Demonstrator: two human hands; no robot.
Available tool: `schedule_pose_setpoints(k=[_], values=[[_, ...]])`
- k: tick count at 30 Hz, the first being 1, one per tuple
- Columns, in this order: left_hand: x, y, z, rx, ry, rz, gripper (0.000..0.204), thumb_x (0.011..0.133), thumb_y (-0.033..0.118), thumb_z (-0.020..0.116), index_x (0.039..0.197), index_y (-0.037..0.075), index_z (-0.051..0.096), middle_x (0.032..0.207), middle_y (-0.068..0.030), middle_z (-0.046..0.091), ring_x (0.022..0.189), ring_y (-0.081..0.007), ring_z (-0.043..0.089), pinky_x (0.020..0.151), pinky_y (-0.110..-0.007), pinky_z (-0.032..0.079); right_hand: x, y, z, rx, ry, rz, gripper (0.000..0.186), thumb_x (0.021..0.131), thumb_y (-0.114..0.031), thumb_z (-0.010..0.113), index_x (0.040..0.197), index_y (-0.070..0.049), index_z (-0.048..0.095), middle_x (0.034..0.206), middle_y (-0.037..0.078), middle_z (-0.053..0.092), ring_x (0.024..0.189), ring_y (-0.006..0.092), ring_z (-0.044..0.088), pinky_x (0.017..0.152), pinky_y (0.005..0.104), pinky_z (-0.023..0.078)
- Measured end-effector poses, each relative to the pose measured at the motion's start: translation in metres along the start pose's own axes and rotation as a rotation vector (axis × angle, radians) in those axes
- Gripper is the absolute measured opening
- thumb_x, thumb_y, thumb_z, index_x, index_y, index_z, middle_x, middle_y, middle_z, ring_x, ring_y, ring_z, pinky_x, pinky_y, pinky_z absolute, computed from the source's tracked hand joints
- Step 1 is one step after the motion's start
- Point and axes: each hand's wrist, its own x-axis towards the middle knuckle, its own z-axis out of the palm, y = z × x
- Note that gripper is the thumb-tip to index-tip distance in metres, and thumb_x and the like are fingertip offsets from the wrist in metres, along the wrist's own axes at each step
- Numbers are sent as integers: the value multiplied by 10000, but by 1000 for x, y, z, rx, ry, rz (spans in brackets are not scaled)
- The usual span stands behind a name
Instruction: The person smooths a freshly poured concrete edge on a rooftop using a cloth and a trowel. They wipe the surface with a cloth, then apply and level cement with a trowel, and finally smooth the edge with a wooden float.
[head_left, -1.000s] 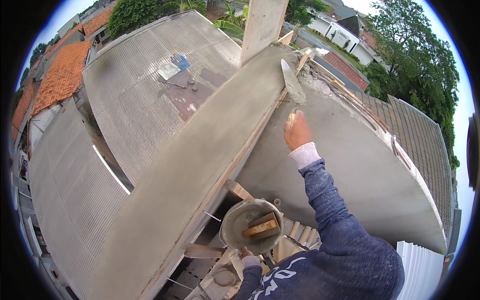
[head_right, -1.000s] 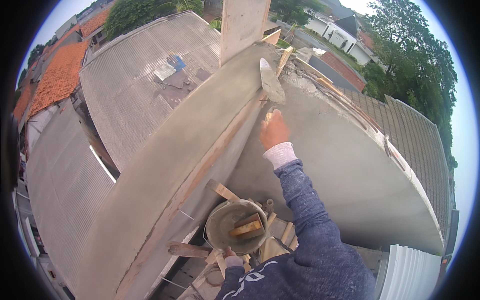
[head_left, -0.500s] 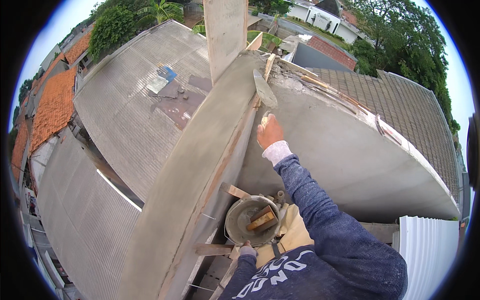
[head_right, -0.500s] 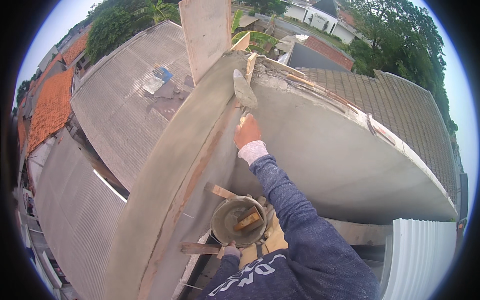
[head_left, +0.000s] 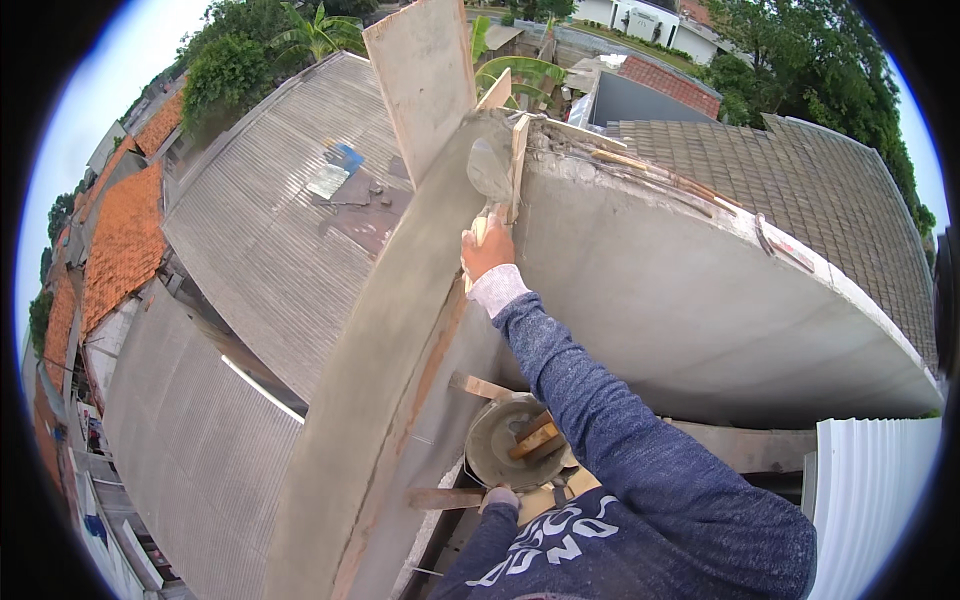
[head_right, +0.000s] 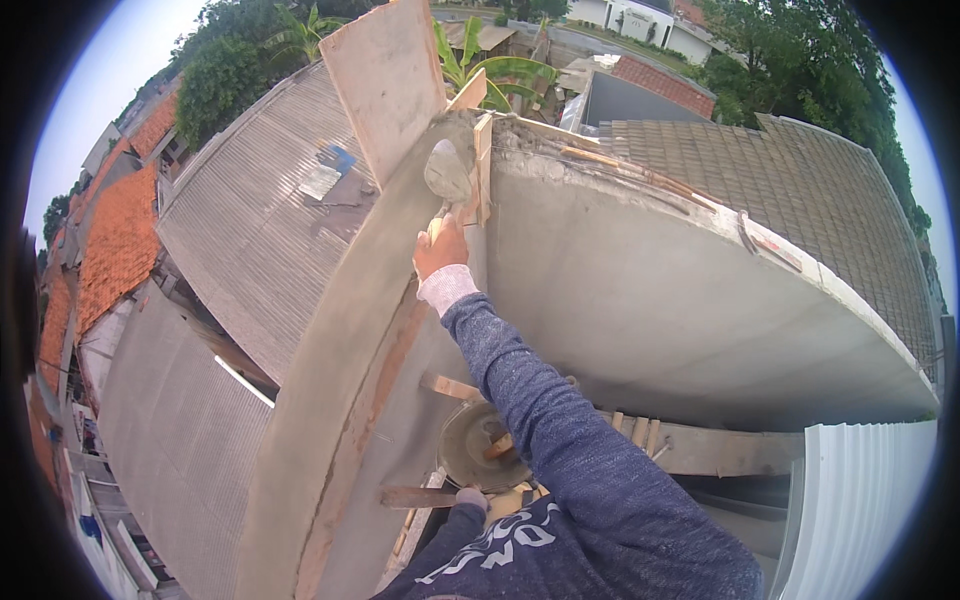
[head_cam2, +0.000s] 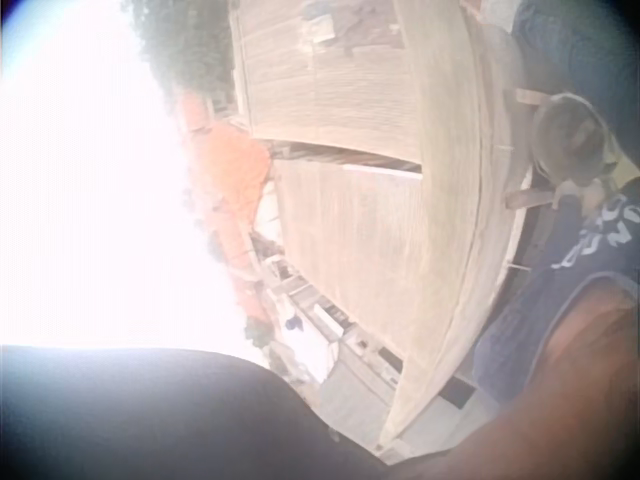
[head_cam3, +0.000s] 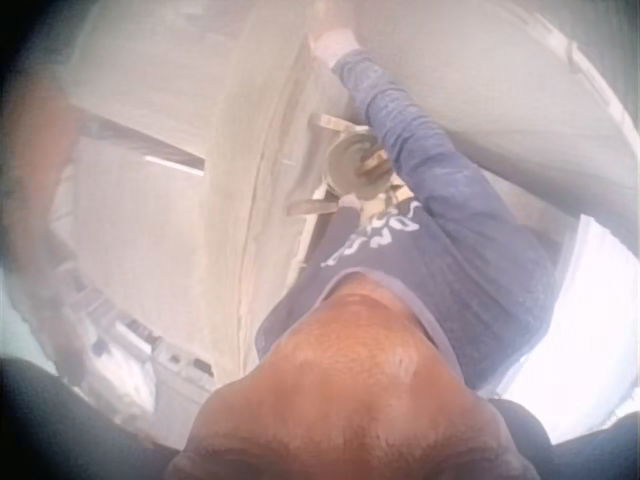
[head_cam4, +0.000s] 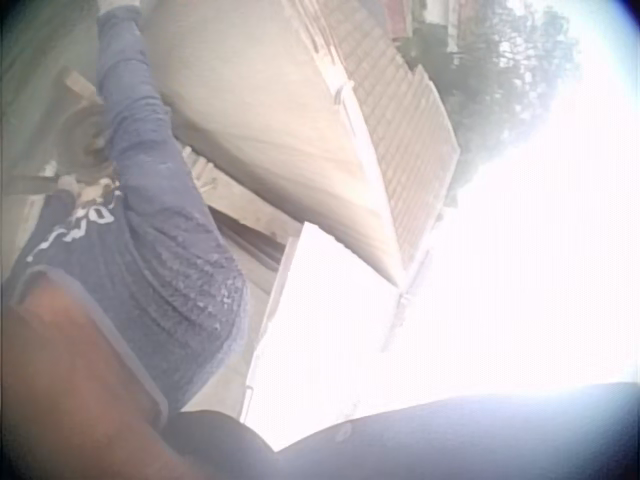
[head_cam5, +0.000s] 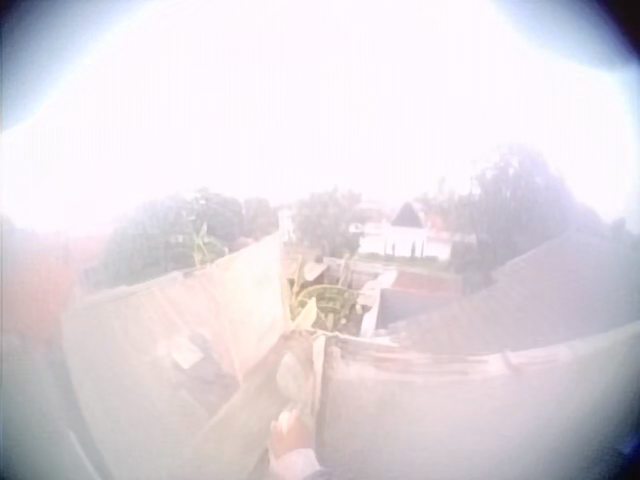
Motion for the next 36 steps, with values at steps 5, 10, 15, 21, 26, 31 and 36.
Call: schedule_pose_setpoints(k=[5,10,15,21,26,31,36], values=[[18,-20,33,-152,2,-160,631,702,478,808,1104,12,670,960,-188,700,909,-353,674,811,-408,538,-5,-21,-2,85,-31,14,470,847,-166,655,1205,92,492,1109,272,595,1078,423,577,938,463,465],[-1,2,-4,15,-4,-58,631,727,449,800,1161,17,644,1013,-197,698,953,-355,672,840,-399,537,18,-25,1,286,-56,53,406,865,-182,654,1131,92,519,1004,287,642,982,431,626,862,452,502],[0,0,-12,25,-170,-75,575,803,442,719,1178,16,625,1120,-219,666,1056,-365,640,895,-423,518,43,-62,10,187,-44,126,346,851,-135,625,1109,65,507,1057,281,595,1032,431,595,913,473,483],[-13,14,-35,63,-168,-16,547,849,477,646,1148,20,638,1126,-214,669,1059,-354,643,904,-423,513,49,-59,19,119,-90,214,458,867,-210,650,1192,73,495,1104,285,616,1053,407,617,916,449,501],[-9,13,-33,47,-166,-40,569,844,504,646,1167,36,639,1139,-208,666,1071,-353,639,908,-423,510,55,-56,18,70,-114,256,466,863,-203,654,1225,40,491,1125,269,611,1077,400,609,925,446,498],[-1,12,-21,55,-134,-106,585,739,378,780,1216,71,640,1100,-185,686,1013,-336,665,879,-394,538,61,-59,18,41,-115,252,473,857,-204,657,1237,27,494,1103,265,629,1054,413,617,931,450,496],[-3,12,-27,70,-192,-121,635,666,305,825,1228,82,634,1141,-187,673,1048,-336,655,898,-389,536,63,-57,25,120,-100,232,411,825,-122,665,1178,11,500,1093,260,631,1066,405,620,932,470,497]])
